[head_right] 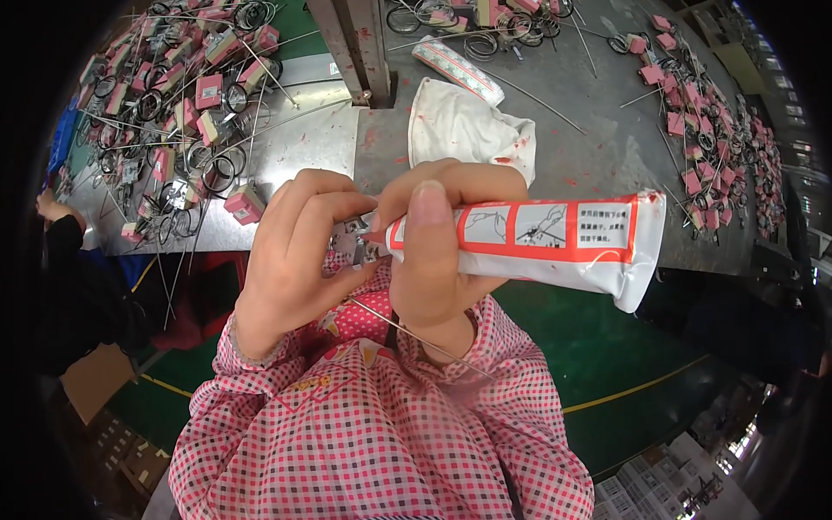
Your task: Applying adhesive to small pink boxes and attaching them to wire coils at an assembly line.
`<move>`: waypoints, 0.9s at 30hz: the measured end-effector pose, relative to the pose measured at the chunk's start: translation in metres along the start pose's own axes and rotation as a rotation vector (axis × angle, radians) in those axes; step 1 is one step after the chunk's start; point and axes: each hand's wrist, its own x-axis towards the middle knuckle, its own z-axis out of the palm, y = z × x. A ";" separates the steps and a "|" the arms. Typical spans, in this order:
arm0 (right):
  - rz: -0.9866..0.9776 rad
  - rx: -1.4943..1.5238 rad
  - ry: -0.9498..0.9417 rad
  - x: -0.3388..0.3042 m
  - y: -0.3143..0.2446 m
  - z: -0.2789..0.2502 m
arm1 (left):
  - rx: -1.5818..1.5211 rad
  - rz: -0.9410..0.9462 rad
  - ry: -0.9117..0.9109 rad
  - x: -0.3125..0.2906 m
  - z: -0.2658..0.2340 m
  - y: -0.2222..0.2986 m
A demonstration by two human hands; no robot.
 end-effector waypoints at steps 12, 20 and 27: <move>-0.010 -0.071 -0.055 0.000 0.002 0.003 | 0.036 0.031 0.019 0.003 0.000 0.001; -0.035 -0.069 -0.066 -0.002 0.002 0.003 | 0.047 0.028 0.015 0.003 -0.001 0.002; -0.080 -0.080 -0.038 -0.001 0.005 0.003 | 0.028 0.018 -0.003 0.003 -0.001 0.002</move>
